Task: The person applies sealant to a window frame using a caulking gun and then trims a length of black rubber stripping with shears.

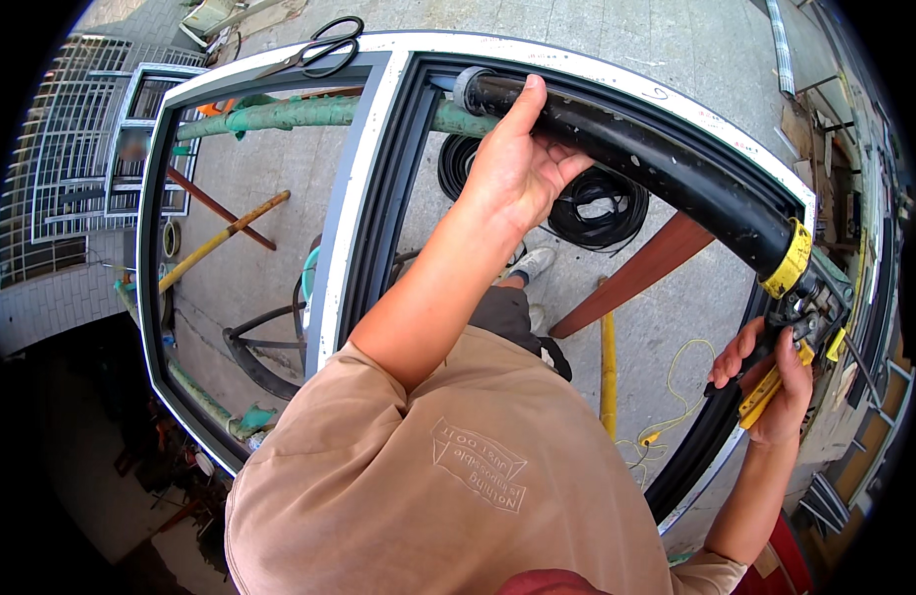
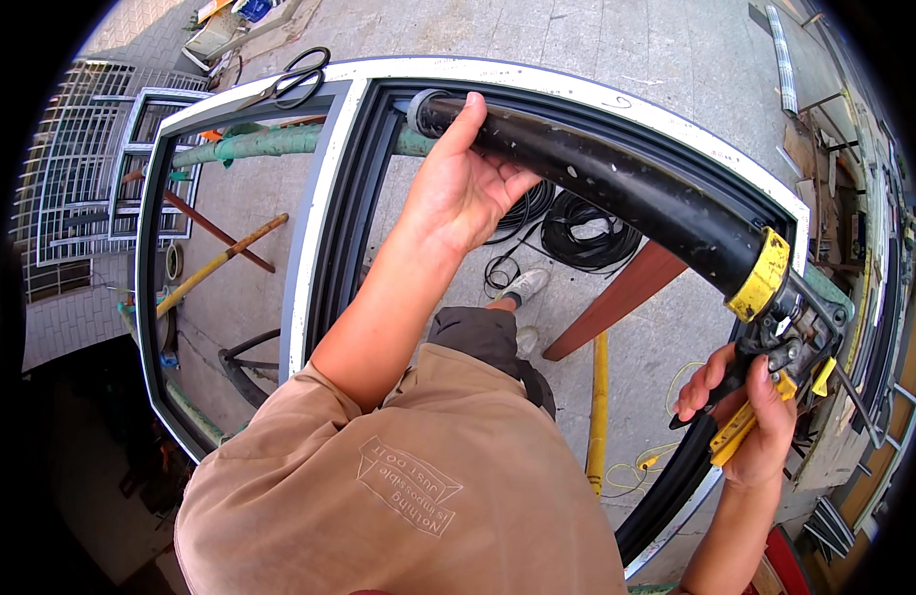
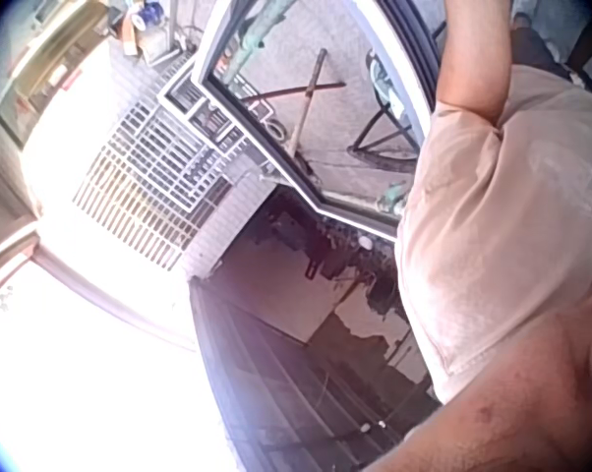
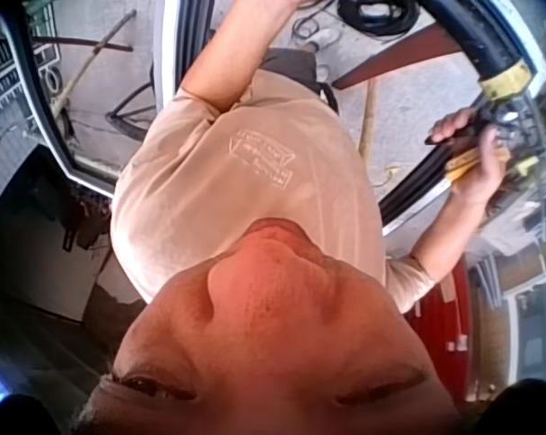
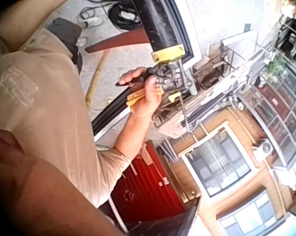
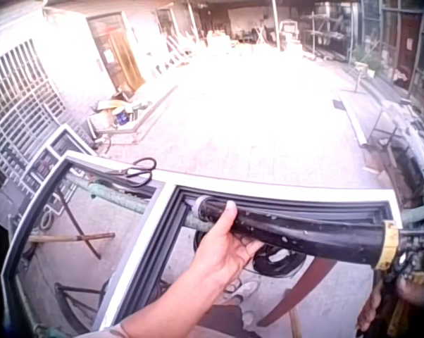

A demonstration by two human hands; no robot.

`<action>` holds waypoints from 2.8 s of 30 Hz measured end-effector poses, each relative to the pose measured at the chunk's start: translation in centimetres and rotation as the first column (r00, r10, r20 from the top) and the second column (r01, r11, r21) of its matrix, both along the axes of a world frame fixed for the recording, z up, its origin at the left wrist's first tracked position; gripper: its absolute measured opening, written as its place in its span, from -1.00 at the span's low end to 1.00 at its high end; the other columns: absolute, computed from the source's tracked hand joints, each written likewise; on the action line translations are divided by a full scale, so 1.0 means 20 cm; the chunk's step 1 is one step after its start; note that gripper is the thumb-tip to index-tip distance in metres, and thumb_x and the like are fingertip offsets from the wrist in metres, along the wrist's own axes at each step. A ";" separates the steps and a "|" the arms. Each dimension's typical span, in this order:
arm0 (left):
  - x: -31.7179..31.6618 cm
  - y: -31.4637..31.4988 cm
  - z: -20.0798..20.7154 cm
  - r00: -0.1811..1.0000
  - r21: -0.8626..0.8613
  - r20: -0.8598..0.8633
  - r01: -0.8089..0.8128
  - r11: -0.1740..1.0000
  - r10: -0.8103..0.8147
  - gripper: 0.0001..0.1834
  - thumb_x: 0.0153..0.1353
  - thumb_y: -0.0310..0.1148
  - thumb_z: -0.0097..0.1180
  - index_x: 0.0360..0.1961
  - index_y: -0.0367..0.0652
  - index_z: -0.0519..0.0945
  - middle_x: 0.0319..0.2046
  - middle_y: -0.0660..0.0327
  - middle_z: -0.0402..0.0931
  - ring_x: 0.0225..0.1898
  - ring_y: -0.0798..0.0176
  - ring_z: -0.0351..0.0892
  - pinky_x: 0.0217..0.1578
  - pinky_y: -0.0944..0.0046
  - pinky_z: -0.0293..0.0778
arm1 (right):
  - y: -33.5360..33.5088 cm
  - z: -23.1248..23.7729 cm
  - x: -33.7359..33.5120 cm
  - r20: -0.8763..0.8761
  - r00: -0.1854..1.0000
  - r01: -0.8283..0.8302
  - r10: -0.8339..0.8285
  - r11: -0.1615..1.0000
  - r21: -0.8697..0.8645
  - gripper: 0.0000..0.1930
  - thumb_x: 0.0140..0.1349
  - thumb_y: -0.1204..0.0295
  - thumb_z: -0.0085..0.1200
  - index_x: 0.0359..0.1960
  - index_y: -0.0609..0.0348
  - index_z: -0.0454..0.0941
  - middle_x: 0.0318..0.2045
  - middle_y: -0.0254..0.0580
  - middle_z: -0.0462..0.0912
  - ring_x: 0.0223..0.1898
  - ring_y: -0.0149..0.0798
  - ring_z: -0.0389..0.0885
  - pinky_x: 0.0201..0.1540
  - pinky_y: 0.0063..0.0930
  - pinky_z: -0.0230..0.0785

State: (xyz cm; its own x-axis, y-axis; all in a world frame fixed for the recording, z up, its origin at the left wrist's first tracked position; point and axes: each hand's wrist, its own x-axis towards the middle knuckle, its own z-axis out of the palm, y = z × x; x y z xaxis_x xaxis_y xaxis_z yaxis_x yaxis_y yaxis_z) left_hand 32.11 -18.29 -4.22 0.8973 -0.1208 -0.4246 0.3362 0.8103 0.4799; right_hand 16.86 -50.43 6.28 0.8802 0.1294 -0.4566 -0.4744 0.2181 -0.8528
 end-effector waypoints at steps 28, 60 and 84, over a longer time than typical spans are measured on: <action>-0.05 0.08 -0.06 0.993 -0.077 0.099 0.071 0.994 -0.064 -0.43 0.59 0.10 0.12 0.14 -0.27 0.53 0.11 -0.10 0.67 0.21 -0.09 0.69 0.36 -0.24 0.58 | 0.07 -0.11 -0.18 0.185 0.980 -0.034 0.068 0.983 -0.181 -0.50 0.44 0.03 0.26 -0.09 0.36 0.59 -0.30 -0.03 0.69 -0.24 -0.11 0.70 -0.07 -0.21 0.56; -0.17 0.11 -0.29 0.995 -0.412 0.013 -0.088 0.907 0.103 -0.51 0.46 0.14 0.25 -0.13 -0.14 0.61 -0.22 0.19 0.64 -0.11 0.11 0.69 0.32 -0.28 0.56 | -0.03 -0.13 0.02 0.143 0.216 0.304 0.966 0.073 -0.950 -0.67 0.03 0.32 0.11 -0.22 0.31 0.63 -0.22 0.01 0.64 -0.09 0.09 0.68 0.16 0.10 0.54; -0.21 0.15 -0.46 0.988 -0.420 0.154 0.037 0.907 0.031 -0.52 0.37 0.10 0.36 0.00 -0.05 0.56 -0.17 0.26 0.59 -0.07 0.18 0.66 0.23 -0.14 0.67 | 0.01 -0.33 -0.15 0.051 0.233 0.329 0.971 -0.029 -0.944 -0.73 0.19 0.32 0.14 -0.15 0.21 0.65 -0.14 -0.05 0.67 0.01 0.02 0.66 0.25 0.03 0.47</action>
